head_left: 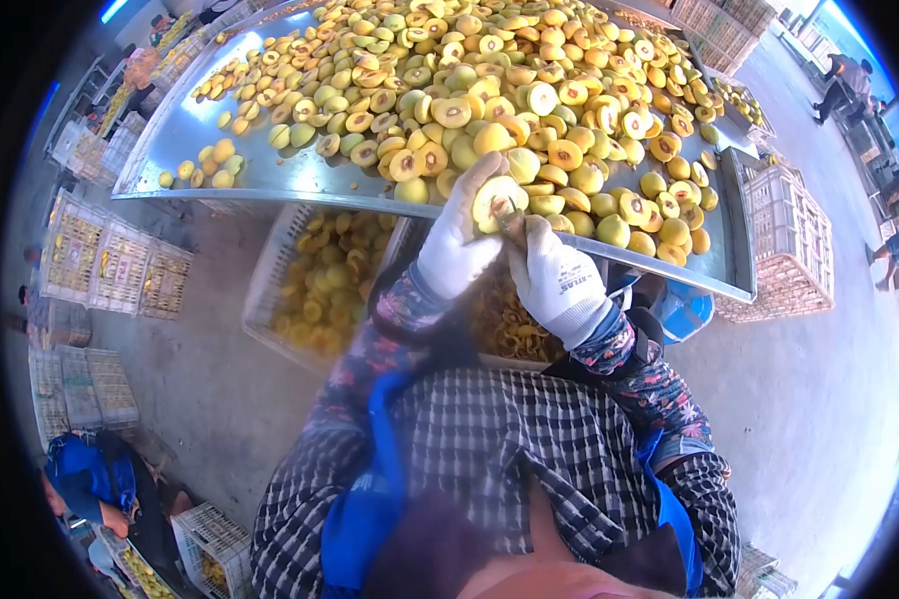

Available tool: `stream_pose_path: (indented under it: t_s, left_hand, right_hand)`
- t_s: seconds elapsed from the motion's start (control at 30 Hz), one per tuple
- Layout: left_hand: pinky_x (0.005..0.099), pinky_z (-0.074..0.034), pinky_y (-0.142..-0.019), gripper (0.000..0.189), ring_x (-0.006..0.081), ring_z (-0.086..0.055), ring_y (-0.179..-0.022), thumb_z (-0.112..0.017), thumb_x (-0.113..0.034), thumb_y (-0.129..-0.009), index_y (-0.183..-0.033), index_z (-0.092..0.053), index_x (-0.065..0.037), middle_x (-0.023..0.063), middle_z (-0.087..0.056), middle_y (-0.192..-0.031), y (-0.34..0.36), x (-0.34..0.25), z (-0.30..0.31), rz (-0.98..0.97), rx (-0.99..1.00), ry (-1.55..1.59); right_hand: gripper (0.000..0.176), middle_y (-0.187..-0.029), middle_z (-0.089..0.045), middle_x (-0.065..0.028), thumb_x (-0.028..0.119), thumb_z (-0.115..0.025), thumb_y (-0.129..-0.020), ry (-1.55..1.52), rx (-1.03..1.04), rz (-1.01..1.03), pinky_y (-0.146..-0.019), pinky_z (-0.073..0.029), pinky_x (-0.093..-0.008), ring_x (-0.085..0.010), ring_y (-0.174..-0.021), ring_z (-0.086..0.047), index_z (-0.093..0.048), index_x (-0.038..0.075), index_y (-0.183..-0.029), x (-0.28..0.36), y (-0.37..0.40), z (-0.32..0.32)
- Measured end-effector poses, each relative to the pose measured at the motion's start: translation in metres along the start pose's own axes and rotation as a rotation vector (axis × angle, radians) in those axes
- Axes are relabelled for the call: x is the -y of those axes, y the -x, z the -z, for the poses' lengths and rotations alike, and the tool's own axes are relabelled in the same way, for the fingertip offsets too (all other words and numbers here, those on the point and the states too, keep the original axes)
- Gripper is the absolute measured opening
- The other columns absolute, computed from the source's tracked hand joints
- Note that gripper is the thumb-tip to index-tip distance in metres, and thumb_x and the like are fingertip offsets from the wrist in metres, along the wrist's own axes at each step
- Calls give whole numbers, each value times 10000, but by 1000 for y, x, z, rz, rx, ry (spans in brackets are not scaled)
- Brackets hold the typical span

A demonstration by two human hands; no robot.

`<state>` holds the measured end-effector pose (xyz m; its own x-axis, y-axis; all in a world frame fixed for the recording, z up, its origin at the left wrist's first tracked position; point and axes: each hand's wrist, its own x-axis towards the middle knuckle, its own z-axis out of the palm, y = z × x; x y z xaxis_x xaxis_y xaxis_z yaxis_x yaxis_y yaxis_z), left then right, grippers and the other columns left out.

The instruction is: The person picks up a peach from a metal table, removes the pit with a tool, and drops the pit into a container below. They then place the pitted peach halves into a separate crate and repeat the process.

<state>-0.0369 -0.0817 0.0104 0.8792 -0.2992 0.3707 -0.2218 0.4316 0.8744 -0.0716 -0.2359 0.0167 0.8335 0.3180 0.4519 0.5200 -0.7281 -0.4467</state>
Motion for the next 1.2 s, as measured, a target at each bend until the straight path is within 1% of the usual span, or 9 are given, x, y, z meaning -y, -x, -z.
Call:
stream_pose_path:
  t_s: [0.13, 0.23, 0.33, 0.43, 0.5, 0.87, 0.97, 1.1, 1.2]
  left_hand:
    - [376, -405, -1038, 703, 264, -467, -1245, -549, 33, -755, -1420, -324, -5, 147, -426, -1392, -5, 0, 14, 96, 102, 270]
    - [408, -421, -1025, 676, 312, -512, -1195, -646, -121, -785, -1384, -365, 19, 176, -499, -1321, -11, 2, 10, 336, -150, 871]
    - [417, -443, -981, 610, 316, -558, -1130, -588, -372, -895, -1321, -424, 32, 169, -586, -1200, -6, 25, 1, 0, -175, 335]
    - [362, -521, -806, 549, 262, -624, -944, -464, -483, -959, -1125, -535, 36, 152, -637, -1012, -4, 19, -16, 45, -395, 78]
    - [343, -530, -729, 513, 239, -634, -823, -484, -476, -957, -990, -567, 30, 160, -640, -923, -8, 19, -19, 185, -514, 190]
    - [304, -538, -614, 596, 206, -638, -663, -443, -502, -963, -941, -616, 68, 141, -659, -842, -3, 30, -20, 3, -454, -113]
    - [290, -530, -610, 573, 197, -647, -674, -442, -474, -970, -914, -630, 64, 139, -669, -804, -6, 31, -12, 105, -404, -70]
    - [265, -519, -630, 509, 181, -645, -683, -480, -399, -973, -908, -640, 79, 141, -674, -806, -13, 21, -9, 246, -273, -136]
    - [297, -525, -650, 484, 193, -637, -698, -497, -382, -972, -897, -654, 70, 144, -669, -800, -17, 21, -4, 303, -176, -124]
  right_hand:
    - [282, -755, -611, -181, 151, -603, -869, -34, 37, 6, -553, -489, -422, -353, -651, -621, -469, -13, -1056, -9, 5, 3]
    - [300, -792, -617, -182, 161, -593, -873, -59, 62, 2, -568, -494, -434, -355, -671, -624, -466, -15, -1080, -14, 7, 1]
    - [266, -773, -614, -158, 155, -579, -856, 27, 49, 21, -553, -497, -427, -336, -645, -625, -482, 18, -1062, -13, 8, -6]
    - [254, -773, -612, -141, 142, -576, -841, 34, 108, -21, -547, -498, -411, -328, -645, -628, -484, 22, -1045, -15, 14, -14]
    - [260, -786, -610, -140, 138, -573, -839, -30, 176, -85, -548, -497, -407, -329, -650, -629, -478, 13, -1046, -13, 17, -16]
    - [281, -823, -611, -138, 213, -484, -971, -484, 288, -67, -663, -493, -373, -308, -709, -615, -451, -17, -1129, -33, 18, -11]
    - [313, -824, -614, -130, 221, -483, -971, -738, 598, -456, -687, -491, -394, -306, -742, -617, -436, -31, -1152, -15, 4, 19]
    - [330, -802, -596, -111, 255, -488, -976, -323, 334, -75, -656, -492, -359, -221, -705, -602, -436, -11, -1163, -31, 19, -8]
    - [332, -771, -590, -111, 270, -496, -969, -505, 379, -180, -594, -480, -351, -230, -645, -587, -447, 8, -1166, -32, 19, -9]
